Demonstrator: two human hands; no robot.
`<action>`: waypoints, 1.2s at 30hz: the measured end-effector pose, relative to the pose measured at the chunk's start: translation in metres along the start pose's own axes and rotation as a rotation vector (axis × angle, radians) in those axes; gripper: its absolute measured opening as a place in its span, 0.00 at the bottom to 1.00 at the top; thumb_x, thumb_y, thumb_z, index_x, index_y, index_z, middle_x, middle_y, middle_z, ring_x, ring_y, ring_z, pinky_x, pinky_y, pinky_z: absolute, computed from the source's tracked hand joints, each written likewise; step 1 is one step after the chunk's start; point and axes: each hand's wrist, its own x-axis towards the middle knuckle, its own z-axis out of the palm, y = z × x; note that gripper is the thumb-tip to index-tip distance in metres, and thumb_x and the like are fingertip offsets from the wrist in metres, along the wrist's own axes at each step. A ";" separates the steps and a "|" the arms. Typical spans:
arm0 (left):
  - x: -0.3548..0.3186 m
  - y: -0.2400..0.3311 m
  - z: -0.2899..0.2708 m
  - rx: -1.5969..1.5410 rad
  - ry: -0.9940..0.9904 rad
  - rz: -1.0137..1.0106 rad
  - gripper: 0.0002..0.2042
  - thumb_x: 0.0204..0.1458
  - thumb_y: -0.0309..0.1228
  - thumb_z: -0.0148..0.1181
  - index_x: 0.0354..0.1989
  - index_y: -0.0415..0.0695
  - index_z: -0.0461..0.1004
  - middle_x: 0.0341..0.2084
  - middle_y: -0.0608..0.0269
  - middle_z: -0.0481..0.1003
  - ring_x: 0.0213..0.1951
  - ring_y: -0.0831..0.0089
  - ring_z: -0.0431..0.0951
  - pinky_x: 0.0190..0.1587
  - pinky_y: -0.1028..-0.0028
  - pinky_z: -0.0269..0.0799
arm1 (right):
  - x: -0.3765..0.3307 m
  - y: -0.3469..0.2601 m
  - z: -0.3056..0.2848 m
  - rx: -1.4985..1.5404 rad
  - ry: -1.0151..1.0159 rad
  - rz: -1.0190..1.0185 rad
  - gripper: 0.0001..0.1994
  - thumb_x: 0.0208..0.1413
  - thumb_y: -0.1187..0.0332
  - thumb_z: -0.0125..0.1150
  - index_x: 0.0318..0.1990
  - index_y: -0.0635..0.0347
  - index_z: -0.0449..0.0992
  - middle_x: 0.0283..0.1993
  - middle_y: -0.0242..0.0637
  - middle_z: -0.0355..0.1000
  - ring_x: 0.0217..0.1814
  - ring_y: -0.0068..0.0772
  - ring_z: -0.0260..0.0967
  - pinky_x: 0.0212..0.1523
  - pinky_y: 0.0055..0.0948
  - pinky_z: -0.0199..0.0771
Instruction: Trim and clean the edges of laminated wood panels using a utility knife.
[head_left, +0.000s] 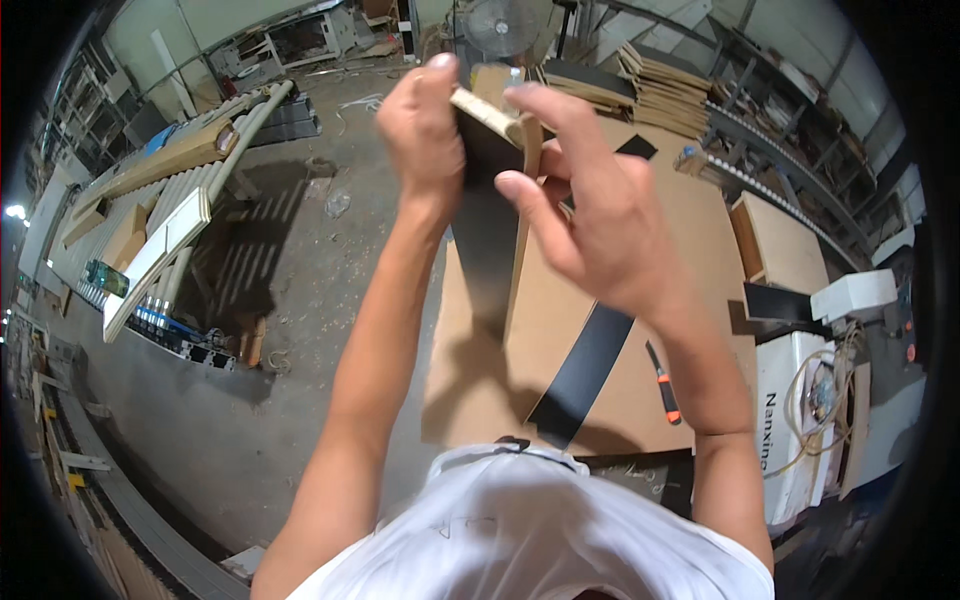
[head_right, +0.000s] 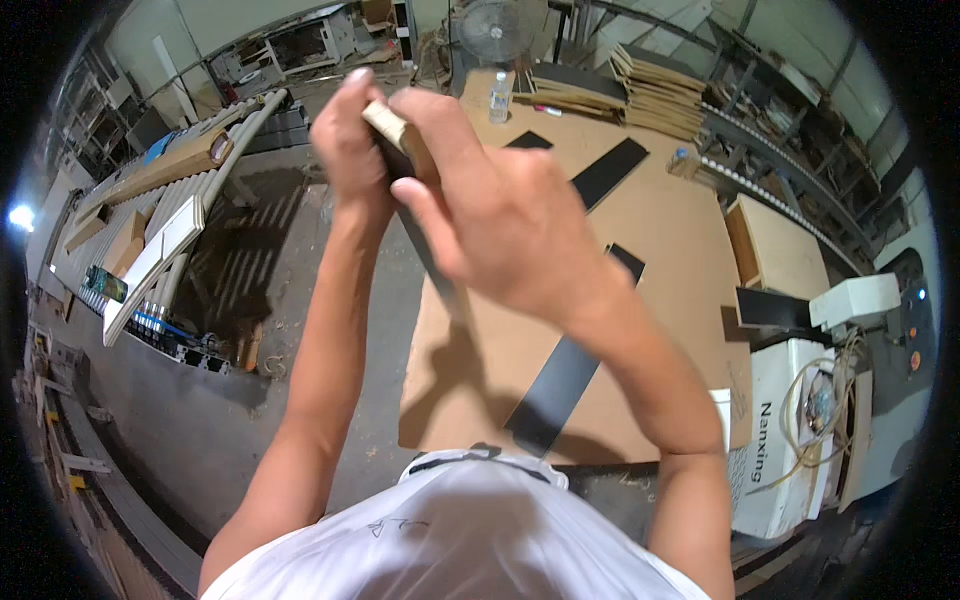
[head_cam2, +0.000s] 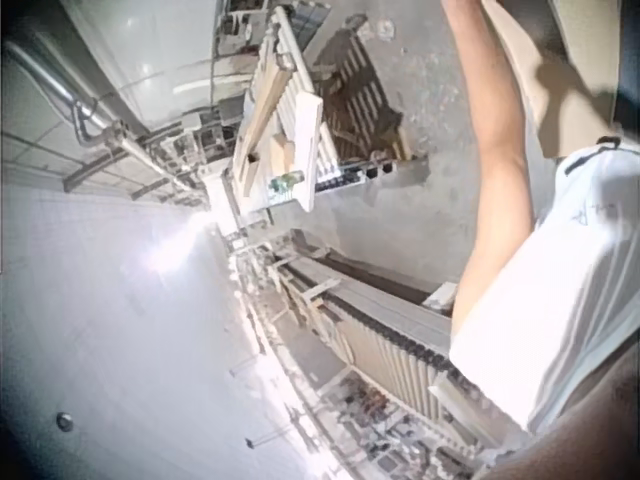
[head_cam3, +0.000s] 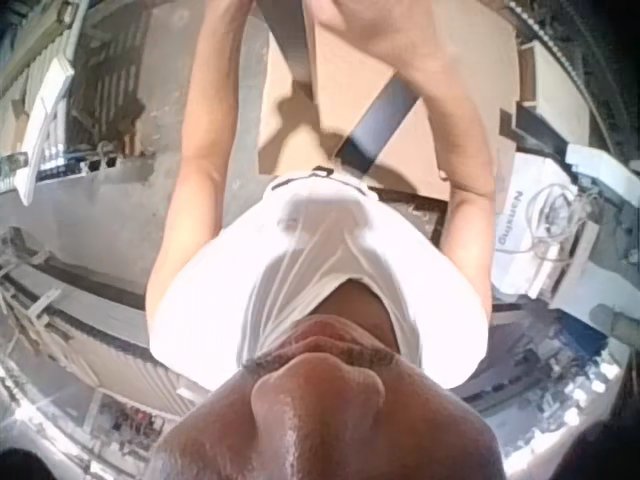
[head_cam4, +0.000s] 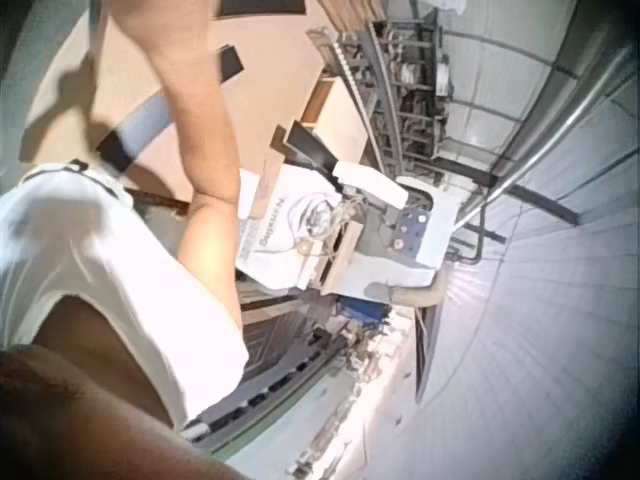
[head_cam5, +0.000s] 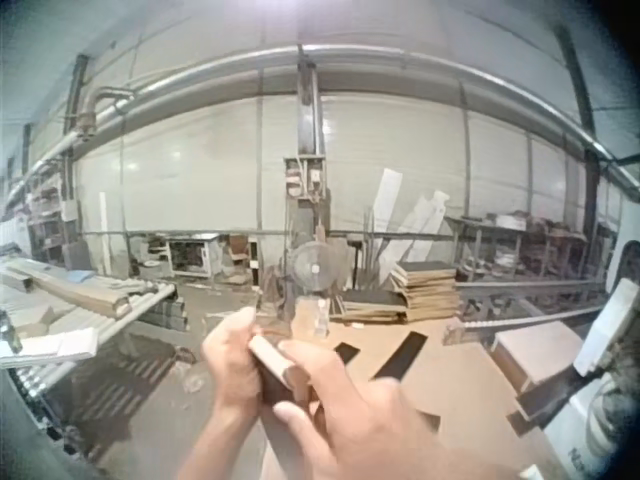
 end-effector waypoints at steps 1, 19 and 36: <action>0.011 -0.002 0.010 0.062 0.004 -0.001 0.20 0.58 0.41 0.57 0.18 0.41 0.67 0.18 0.71 0.66 0.25 0.80 0.63 0.28 0.73 0.59 | 0.009 0.008 -0.012 -0.134 -0.086 -0.070 0.26 0.53 0.76 0.68 0.59 0.59 0.66 0.27 0.43 0.74 0.23 0.37 0.74 0.26 0.31 0.72; 0.062 -0.067 0.075 0.123 -0.308 -0.205 0.19 0.50 0.38 0.55 0.29 0.29 0.78 0.22 0.55 0.76 0.27 0.71 0.70 0.34 0.68 0.66 | 0.088 0.042 -0.061 -0.671 -0.856 -0.074 0.10 0.48 0.69 0.59 0.24 0.68 0.79 0.26 0.52 0.76 0.31 0.54 0.76 0.35 0.43 0.77; 0.150 -0.137 0.038 0.273 -0.064 -0.104 0.20 0.46 0.41 0.60 0.28 0.31 0.78 0.22 0.56 0.75 0.25 0.68 0.70 0.33 0.65 0.65 | -0.101 0.029 0.047 -0.225 -0.269 0.064 0.15 0.49 0.71 0.66 0.18 0.56 0.65 0.13 0.37 0.63 0.14 0.40 0.65 0.16 0.38 0.64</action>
